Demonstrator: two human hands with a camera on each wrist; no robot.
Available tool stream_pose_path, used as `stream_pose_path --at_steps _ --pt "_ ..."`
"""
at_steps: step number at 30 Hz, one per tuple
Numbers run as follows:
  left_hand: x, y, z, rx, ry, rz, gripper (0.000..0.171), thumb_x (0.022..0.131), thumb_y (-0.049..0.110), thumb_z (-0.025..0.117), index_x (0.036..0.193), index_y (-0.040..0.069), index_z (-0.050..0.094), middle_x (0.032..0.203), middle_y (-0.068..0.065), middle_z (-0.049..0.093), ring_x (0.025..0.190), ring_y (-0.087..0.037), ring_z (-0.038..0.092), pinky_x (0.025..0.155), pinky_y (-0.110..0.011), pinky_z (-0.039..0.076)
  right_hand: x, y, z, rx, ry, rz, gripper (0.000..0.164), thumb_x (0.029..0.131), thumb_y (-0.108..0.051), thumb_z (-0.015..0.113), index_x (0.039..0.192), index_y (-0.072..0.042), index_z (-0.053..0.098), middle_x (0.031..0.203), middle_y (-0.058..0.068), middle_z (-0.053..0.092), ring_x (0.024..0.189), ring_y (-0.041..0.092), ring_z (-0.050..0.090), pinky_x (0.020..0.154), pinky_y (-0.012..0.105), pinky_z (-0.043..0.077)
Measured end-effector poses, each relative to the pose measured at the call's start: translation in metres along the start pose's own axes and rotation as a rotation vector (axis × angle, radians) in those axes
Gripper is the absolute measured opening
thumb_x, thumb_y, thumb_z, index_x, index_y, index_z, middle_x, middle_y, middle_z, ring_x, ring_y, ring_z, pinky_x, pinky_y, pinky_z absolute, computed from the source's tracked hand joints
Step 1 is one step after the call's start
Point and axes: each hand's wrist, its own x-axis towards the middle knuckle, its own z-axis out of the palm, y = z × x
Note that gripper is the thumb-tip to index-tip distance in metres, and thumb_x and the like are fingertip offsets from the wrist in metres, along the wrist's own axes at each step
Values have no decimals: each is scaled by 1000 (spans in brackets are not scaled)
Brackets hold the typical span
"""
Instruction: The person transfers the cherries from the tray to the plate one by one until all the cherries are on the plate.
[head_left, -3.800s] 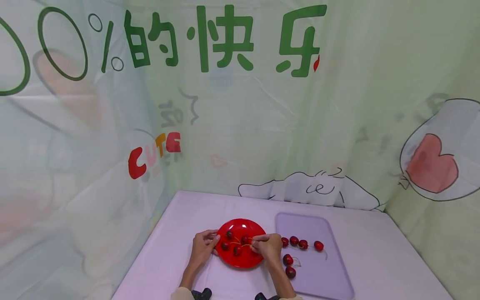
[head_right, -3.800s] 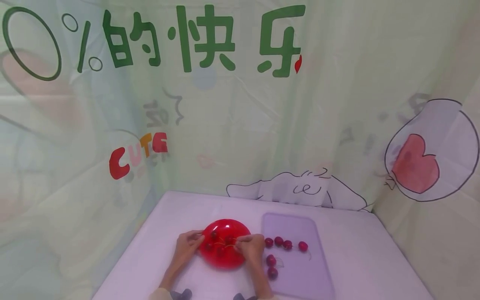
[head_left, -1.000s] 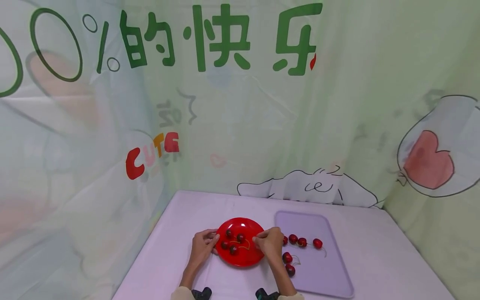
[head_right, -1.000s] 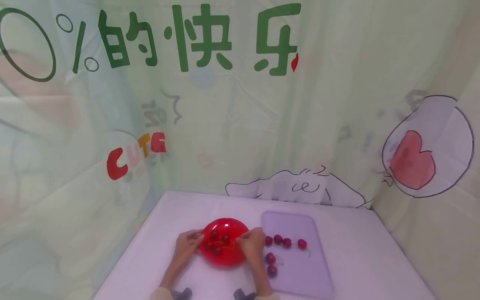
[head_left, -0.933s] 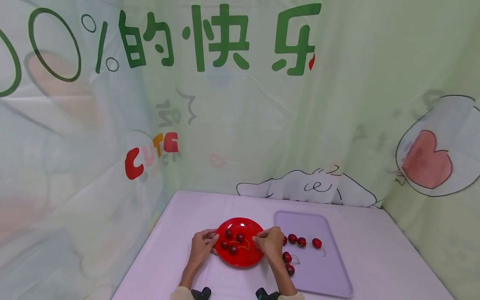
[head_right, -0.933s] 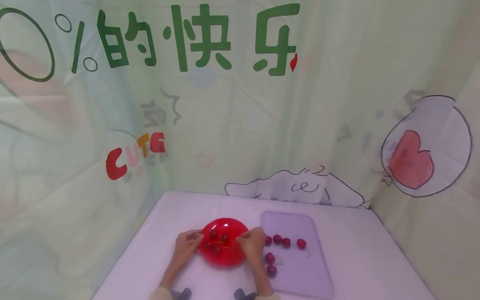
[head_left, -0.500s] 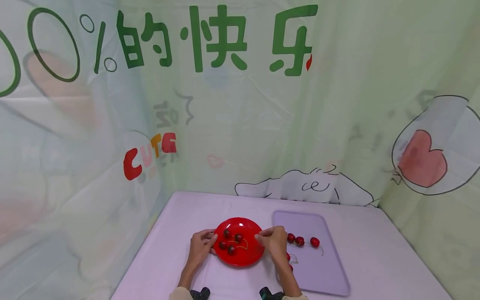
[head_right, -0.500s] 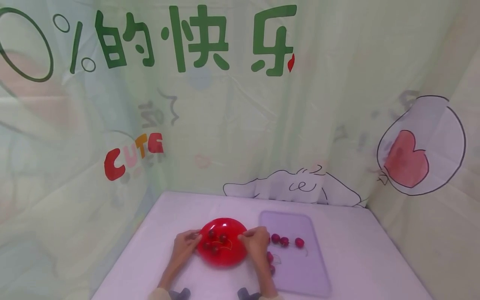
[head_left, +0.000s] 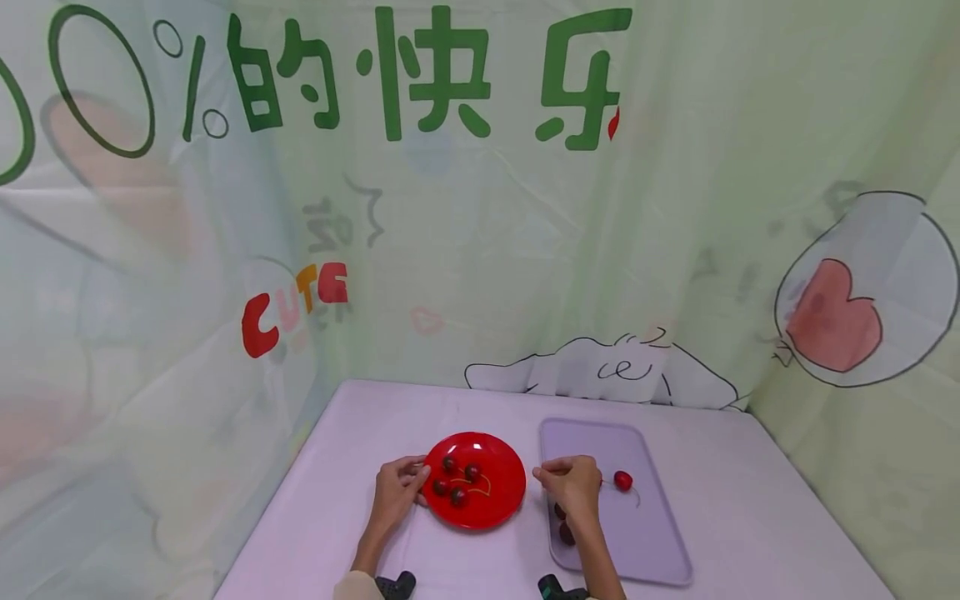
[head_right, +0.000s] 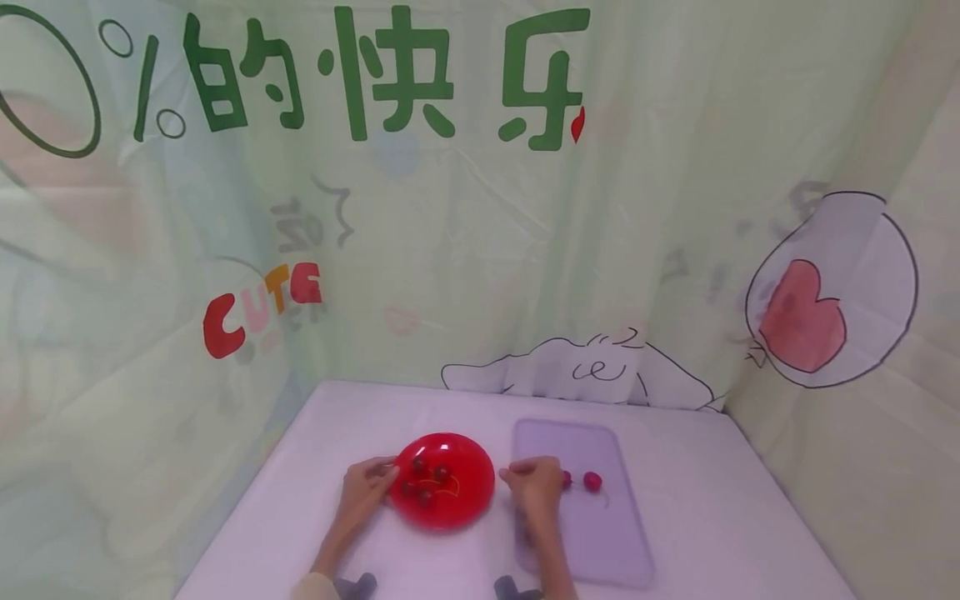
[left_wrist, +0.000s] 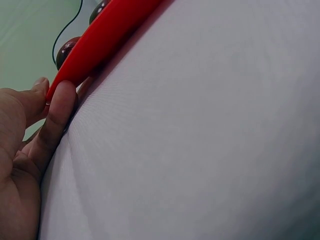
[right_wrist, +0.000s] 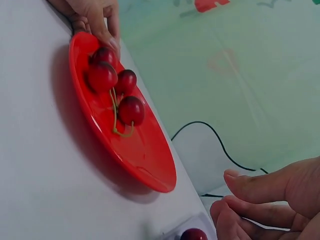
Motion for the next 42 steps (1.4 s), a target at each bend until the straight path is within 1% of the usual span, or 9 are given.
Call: stream_pose_path --at_steps 4,9,16,21,24,30,36,39,42 --pt "0 0 0 8 4 17 36 105 13 74 138 -2 71 117 -25 77 59 -10 70 62 -19 62 0 5 -9 -1 17 -25 19 91 -6 86 97 10 81 81 20 80 67 15 70 59 22 57" --pt "0 -1 -1 3 10 -3 35 104 13 75 137 1 73 118 -24 78 59 -10 70 62 -18 62 0 12 -18 -16 50 -23 22 93 -9 85 98 12 81 77 17 79 63 10 67 55 20 52" --pt "1 -5 -5 5 5 18 35 105 13 75 136 -1 72 114 -24 78 58 -12 70 63 -20 63 2 23 -26 -38 85 -21 21 96 -6 81 100 14 79 79 22 77 65 16 72 55 20 49" --pt "1 -5 -8 14 13 5 36 105 16 75 137 1 73 110 -21 78 58 -12 70 64 -19 63 5 32 -26 -62 79 -49 17 98 -2 77 100 14 78 79 21 77 67 15 68 55 22 48" --pt "1 -5 -8 8 11 5 36 105 17 75 137 1 73 112 -22 78 59 -12 70 64 -20 63 5 35 -29 -94 84 -59 14 97 -1 76 99 12 79 79 19 77 68 14 65 57 23 48" --pt "1 -5 -7 6 16 8 35 105 16 75 137 1 73 117 -23 78 61 -12 70 63 -20 63 4 41 -37 -178 111 -105 10 89 0 82 93 9 81 79 19 78 72 19 68 64 29 51" --pt "0 -5 -5 6 3 7 36 105 16 75 137 0 73 117 -23 78 60 -12 70 63 -20 63 4 56 -44 -200 112 -72 11 83 1 87 93 6 83 78 15 78 75 21 68 68 34 49" --pt "0 -4 -4 1 -3 9 36 105 16 75 137 0 72 115 -23 78 58 -13 70 62 -20 63 6 65 -46 -221 104 -75 11 81 2 88 91 5 84 78 16 79 77 28 72 72 42 53" --pt "0 -4 -2 3 -7 15 35 105 16 75 136 0 73 111 -22 78 57 -12 69 62 -20 63 8 73 -47 -252 88 -60 11 79 2 90 88 4 84 81 17 81 86 40 75 81 53 57"
